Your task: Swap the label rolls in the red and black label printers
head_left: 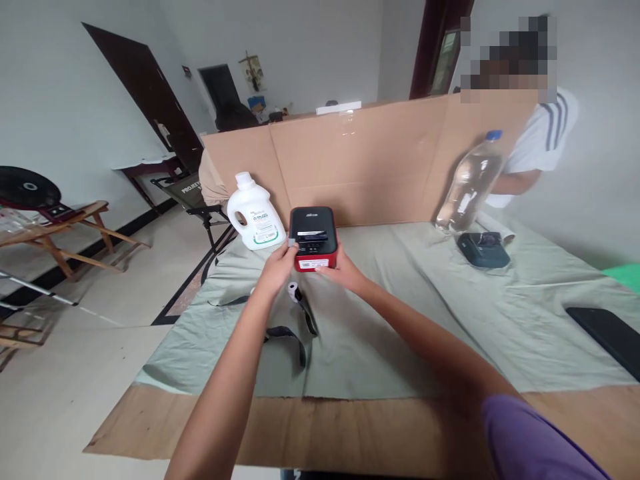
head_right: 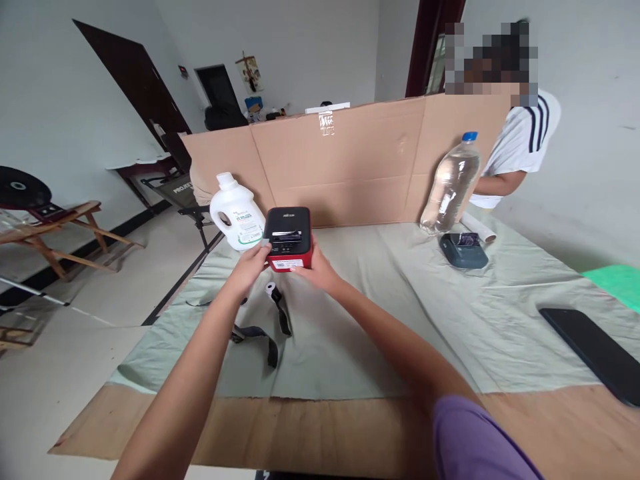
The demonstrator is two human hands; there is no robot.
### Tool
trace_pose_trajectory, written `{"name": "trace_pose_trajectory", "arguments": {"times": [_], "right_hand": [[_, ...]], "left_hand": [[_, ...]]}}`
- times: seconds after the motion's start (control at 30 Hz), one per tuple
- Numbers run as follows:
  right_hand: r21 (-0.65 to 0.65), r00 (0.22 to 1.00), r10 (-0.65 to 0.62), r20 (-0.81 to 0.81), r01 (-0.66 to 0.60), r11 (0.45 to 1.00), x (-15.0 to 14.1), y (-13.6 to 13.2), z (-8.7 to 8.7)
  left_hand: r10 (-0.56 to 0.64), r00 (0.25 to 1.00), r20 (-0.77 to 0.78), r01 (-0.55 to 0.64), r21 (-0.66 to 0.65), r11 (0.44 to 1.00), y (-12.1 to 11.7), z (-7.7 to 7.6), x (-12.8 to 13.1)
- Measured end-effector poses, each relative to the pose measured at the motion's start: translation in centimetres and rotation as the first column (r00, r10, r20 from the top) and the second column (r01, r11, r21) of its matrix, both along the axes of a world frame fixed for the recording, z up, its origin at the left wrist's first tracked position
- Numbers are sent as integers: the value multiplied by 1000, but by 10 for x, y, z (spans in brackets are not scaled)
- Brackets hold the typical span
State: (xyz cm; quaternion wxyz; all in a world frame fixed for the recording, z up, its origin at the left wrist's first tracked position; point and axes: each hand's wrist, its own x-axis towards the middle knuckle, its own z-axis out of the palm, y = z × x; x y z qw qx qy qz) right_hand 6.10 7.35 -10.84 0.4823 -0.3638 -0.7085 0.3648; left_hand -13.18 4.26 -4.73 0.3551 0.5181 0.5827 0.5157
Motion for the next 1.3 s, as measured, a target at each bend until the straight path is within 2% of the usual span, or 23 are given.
{"name": "trace_pose_trajectory", "arguments": {"times": [0.07,0.13,0.23,0.33,0.43,0.57,0.67,0.83,1.07,1.3], "right_hand": [[47,999,22,37,-24,999,45,-20,0],[56,988,-39,151,31,998,88,-40,-3],[52,927,-148,344,138,989,137,-68,-11],[90,846,-213,488,194,977,162,-83,-22],[154,779,-234,581,177,972,169,-85,-36],[208,755,-250,606,153,966,169,-80,-52],[217,744,-266,613,165,962,170,-79,-57],[243,749,-285,599,169,955,174,-83,-56],[249,723,-307,619,190,950,174,-86,-55],[225,757,-335,560,250,942,172,-89,-52]], "left_hand": [[-60,998,-35,62,71,996,-16,-3,41],[-96,995,8,95,108,990,-32,-14,82],[-117,988,100,105,119,987,-50,-42,131],[-134,983,126,108,196,975,-57,-75,158],[-129,988,87,105,240,965,-58,-101,165],[-102,994,46,89,226,970,-56,-115,163],[-121,991,53,106,228,968,-56,-118,163],[-223,968,114,190,248,950,-59,-121,165],[-239,959,155,205,208,957,-59,-129,164],[-239,959,149,207,204,957,-61,-126,163]]}}
